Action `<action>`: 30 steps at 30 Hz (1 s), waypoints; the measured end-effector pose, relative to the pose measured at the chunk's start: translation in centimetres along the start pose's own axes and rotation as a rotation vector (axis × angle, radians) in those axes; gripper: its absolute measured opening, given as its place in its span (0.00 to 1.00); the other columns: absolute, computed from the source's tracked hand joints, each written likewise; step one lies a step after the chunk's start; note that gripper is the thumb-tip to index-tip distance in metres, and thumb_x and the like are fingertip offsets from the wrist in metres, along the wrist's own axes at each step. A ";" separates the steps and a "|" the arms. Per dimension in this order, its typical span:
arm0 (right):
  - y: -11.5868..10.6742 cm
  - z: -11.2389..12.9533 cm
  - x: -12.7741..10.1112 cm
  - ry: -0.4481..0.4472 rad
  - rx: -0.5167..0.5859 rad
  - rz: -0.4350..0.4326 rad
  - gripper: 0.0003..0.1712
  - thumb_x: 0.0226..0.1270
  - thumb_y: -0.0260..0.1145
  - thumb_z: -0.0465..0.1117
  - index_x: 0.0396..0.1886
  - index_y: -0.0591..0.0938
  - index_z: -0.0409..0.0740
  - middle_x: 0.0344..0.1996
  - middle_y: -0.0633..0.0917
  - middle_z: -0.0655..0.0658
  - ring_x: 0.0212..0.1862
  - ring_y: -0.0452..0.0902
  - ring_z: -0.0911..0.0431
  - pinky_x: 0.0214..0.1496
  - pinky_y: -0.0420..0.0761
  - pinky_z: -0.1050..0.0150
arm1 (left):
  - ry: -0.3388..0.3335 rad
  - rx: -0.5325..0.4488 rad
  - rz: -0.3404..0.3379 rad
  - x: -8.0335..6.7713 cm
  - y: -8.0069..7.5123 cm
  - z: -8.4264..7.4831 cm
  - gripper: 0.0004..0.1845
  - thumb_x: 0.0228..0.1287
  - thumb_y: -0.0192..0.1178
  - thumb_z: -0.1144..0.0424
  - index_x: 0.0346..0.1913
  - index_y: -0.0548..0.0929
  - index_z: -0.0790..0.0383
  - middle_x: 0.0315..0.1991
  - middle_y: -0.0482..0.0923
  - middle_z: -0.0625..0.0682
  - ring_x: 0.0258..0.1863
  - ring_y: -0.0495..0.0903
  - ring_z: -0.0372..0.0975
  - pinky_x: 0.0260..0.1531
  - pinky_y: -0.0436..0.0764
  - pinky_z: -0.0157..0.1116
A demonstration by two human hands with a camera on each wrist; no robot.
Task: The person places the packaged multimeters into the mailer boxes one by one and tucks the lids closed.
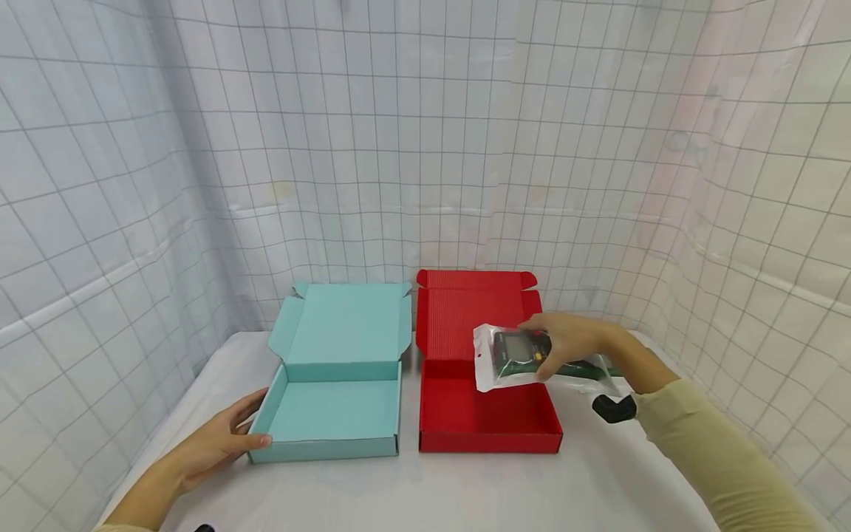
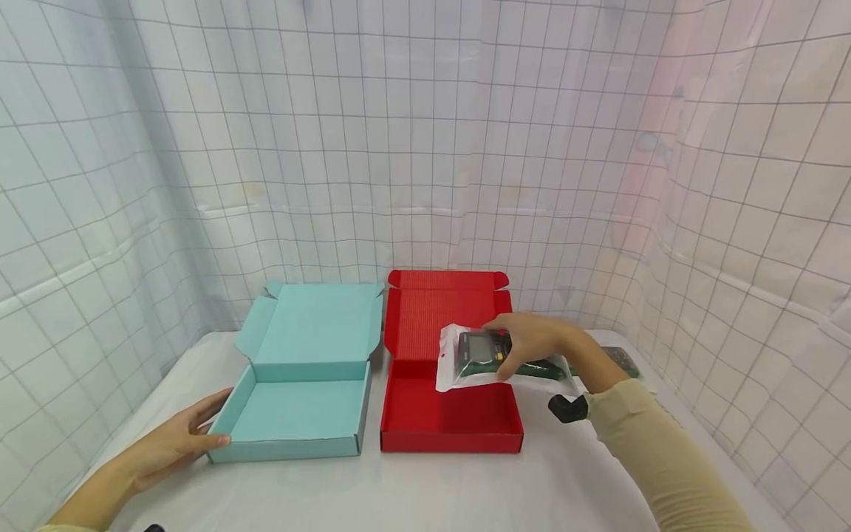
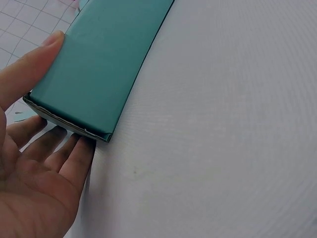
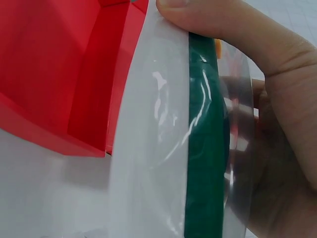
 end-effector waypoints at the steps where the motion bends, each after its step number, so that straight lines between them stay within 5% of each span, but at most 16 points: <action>1: 0.1 0.1 0.2 -0.002 -0.004 0.003 0.58 0.41 0.86 0.55 0.73 0.72 0.42 0.60 0.76 0.47 0.59 0.70 0.48 0.50 0.84 0.53 | -0.003 -0.004 0.001 0.0 0.0 0.1 0.54 0.72 0.64 0.70 0.83 0.33 0.65 0.82 0.26 0.68 0.77 0.31 0.69 0.56 0.74 0.28; 30: 2.6 4.1 3.8 -0.109 -0.008 0.032 0.56 0.44 0.83 0.55 0.74 0.72 0.43 0.60 0.76 0.50 0.59 0.70 0.53 0.52 0.82 0.54 | 0.007 -0.022 0.005 0.1 0.0 0.0 0.54 0.72 0.64 0.69 0.83 0.33 0.65 0.82 0.26 0.66 0.78 0.31 0.66 0.55 0.74 0.27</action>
Point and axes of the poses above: each hand's wrist, its own x-axis towards the middle knuckle, its own y-axis out of the palm, z = x × y, the point moved 10 cm from there along x, towards the middle knuckle
